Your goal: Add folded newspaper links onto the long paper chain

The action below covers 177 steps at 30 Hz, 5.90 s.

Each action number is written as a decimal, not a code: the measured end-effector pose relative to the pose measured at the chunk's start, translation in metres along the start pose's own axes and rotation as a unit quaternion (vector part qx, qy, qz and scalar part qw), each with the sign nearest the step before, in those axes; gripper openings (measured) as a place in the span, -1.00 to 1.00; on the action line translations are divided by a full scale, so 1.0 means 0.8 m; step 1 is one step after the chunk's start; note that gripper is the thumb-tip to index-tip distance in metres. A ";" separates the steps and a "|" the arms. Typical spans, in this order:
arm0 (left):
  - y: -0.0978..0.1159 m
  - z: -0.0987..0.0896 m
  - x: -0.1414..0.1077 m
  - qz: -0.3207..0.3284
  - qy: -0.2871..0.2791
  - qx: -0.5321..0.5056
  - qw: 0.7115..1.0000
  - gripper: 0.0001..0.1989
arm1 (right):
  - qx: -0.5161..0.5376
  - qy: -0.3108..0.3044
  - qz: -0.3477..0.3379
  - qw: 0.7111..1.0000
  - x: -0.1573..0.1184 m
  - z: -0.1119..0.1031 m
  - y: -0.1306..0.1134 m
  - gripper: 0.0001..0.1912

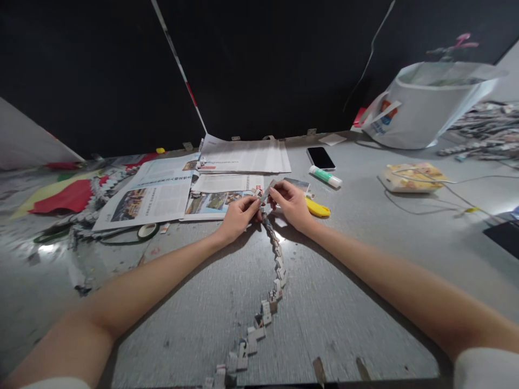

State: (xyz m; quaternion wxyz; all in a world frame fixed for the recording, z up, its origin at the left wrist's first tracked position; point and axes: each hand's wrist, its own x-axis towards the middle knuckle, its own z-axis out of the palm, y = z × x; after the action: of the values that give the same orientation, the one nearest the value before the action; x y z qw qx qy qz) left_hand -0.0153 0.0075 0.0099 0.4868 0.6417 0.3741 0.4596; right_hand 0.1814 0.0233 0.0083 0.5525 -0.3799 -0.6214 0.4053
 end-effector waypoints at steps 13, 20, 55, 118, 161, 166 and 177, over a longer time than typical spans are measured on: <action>-0.012 -0.001 0.004 -0.027 -0.044 -0.024 0.998 -0.55 | -0.150 0.026 -0.087 0.984 -0.008 0.000 -0.002 -0.71; -0.010 -0.004 0.008 -0.059 -0.042 -0.080 0.994 -0.55 | -0.195 -0.036 -0.123 0.972 -0.009 -0.001 -0.004 -0.63; -0.015 -0.005 0.013 -0.105 0.056 -0.160 0.980 -0.40 | -0.220 -0.058 -0.232 0.946 -0.021 -0.011 0.003 -0.72; 0.001 -0.005 0.003 -0.026 0.045 0.030 0.998 -0.52 | -0.273 -0.096 -0.131 0.948 -0.007 -0.003 0.002 -0.72; -0.003 -0.002 0.009 -0.031 0.037 -0.080 0.996 -0.48 | -0.212 -0.146 -0.106 0.960 -0.008 -0.008 -0.009 -0.51; -0.002 -0.001 0.008 -0.060 0.018 -0.123 0.990 -0.48 | -0.193 -0.059 -0.091 0.975 -0.005 -0.007 -0.004 -0.62; -0.009 -0.004 0.007 -0.060 -0.063 -0.051 0.995 -0.48 | -0.163 -0.046 -0.062 0.984 -0.001 -0.009 -0.010 -0.51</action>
State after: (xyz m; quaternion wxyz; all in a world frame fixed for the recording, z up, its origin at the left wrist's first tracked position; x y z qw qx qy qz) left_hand -0.0171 0.0154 0.0049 0.5677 0.6204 0.3567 0.4070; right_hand 0.1885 0.0201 0.0156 0.4778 -0.4064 -0.7263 0.2811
